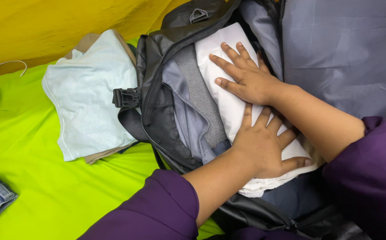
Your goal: The person places folded clothing items one at a time into an open backpack on a bed, pressing each item flat to fit them, then zips the backpack compartments closed and picks up a small packet from the bed.
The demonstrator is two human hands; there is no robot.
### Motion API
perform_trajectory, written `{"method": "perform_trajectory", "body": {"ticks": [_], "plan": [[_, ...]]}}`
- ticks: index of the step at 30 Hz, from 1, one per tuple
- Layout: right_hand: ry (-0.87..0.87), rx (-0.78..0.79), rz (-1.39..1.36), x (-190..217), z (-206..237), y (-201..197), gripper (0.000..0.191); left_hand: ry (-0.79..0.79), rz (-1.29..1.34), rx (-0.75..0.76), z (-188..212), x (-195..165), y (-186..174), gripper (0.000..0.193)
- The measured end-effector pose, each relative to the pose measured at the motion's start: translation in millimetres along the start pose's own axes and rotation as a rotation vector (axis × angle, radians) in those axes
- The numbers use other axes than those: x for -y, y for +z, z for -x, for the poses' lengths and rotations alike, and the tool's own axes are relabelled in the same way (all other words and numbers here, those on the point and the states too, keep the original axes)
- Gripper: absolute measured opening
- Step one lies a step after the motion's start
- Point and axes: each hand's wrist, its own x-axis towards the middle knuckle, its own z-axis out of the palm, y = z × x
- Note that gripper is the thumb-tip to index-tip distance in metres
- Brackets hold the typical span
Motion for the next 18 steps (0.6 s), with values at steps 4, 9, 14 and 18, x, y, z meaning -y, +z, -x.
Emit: {"method": "perform_trajectory", "body": {"ticks": [4,9,14,18], "plan": [[0.023,-0.01,-0.026,-12,0,1,0.067,-0.017,-0.016,0.111,-19,2,1,0.094],[0.043,0.012,-0.036,-31,-6,-6,0.067,-0.041,-0.042,0.168,-44,0,4,0.084],[-0.039,-0.094,-0.11,-52,-7,-17,0.065,-0.032,-0.019,0.124,-52,1,7,0.082],[0.062,-0.189,-0.092,-72,-5,-42,0.059,-0.034,0.052,0.126,-60,2,5,0.081]]}}
